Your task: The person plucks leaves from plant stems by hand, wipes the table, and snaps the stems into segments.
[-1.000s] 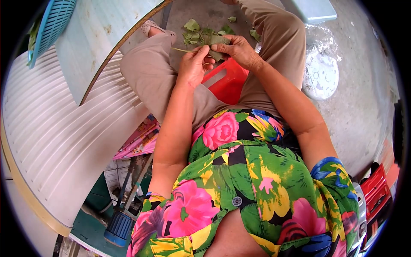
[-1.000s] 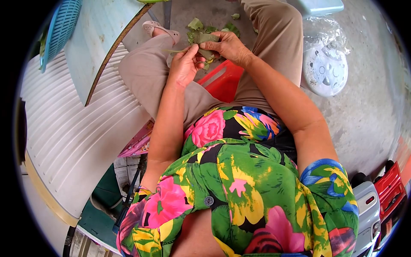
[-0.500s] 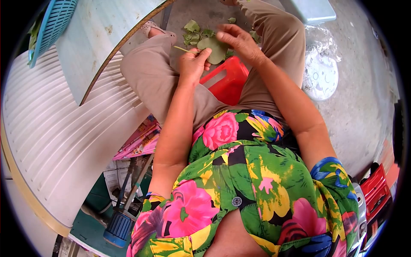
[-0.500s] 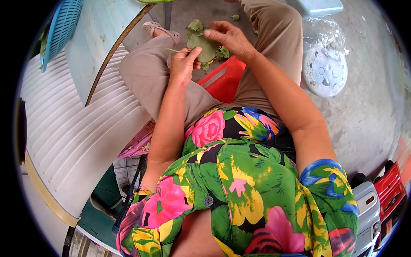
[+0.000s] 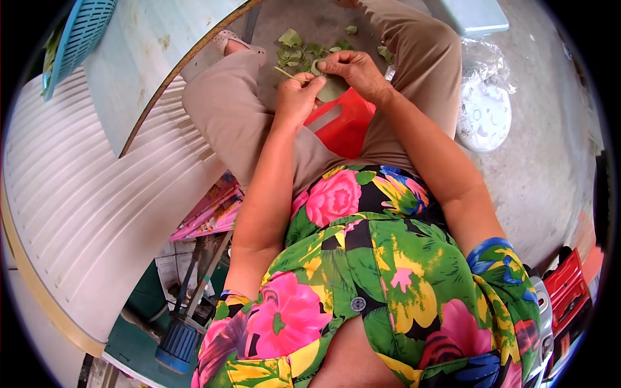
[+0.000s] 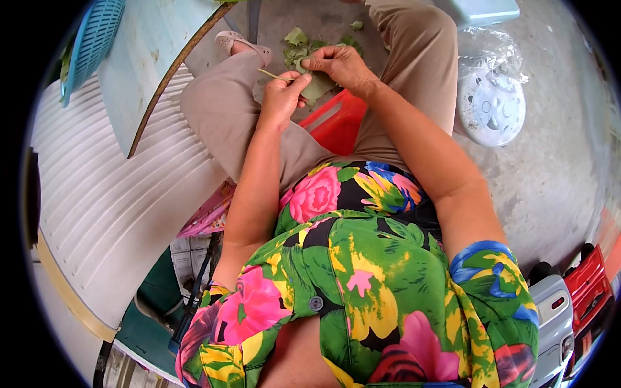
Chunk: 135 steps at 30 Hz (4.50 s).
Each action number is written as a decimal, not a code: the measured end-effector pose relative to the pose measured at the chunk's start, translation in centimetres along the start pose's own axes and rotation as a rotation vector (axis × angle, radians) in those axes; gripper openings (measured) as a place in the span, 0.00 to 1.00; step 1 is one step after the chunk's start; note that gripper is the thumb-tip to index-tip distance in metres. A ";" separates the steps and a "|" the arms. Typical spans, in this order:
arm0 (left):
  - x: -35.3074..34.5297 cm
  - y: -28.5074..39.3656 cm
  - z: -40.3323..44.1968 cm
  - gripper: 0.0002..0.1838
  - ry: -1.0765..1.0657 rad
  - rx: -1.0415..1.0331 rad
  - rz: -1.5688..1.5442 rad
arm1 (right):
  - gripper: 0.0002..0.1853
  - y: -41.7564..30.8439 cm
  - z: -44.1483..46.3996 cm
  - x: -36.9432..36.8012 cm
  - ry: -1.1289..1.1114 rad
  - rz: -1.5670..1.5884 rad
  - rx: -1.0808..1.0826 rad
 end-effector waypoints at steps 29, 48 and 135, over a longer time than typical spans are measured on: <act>3.7 2.0 -0.3 0.08 0.323 -0.155 -0.294 | 0.09 1.2 -0.1 2.2 0.122 0.188 -0.104; 2.8 1.5 -0.1 0.09 0.257 -0.134 -0.173 | 0.10 -2.7 -1.7 -0.9 0.104 -0.396 0.348; -3.4 4.9 -2.6 0.07 -0.373 -0.262 -0.298 | 0.14 -22.0 -11.6 -9.1 -0.233 -1.564 0.912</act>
Point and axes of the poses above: each hand's wrist, its own z-axis towards the middle knuckle, its own x-axis out of the back of the hand, y = z × x, the point moved 9 cm from there along z, towards the middle knuckle, and after that the axes turned 11 degrees about -z, right-handed, at the moved point
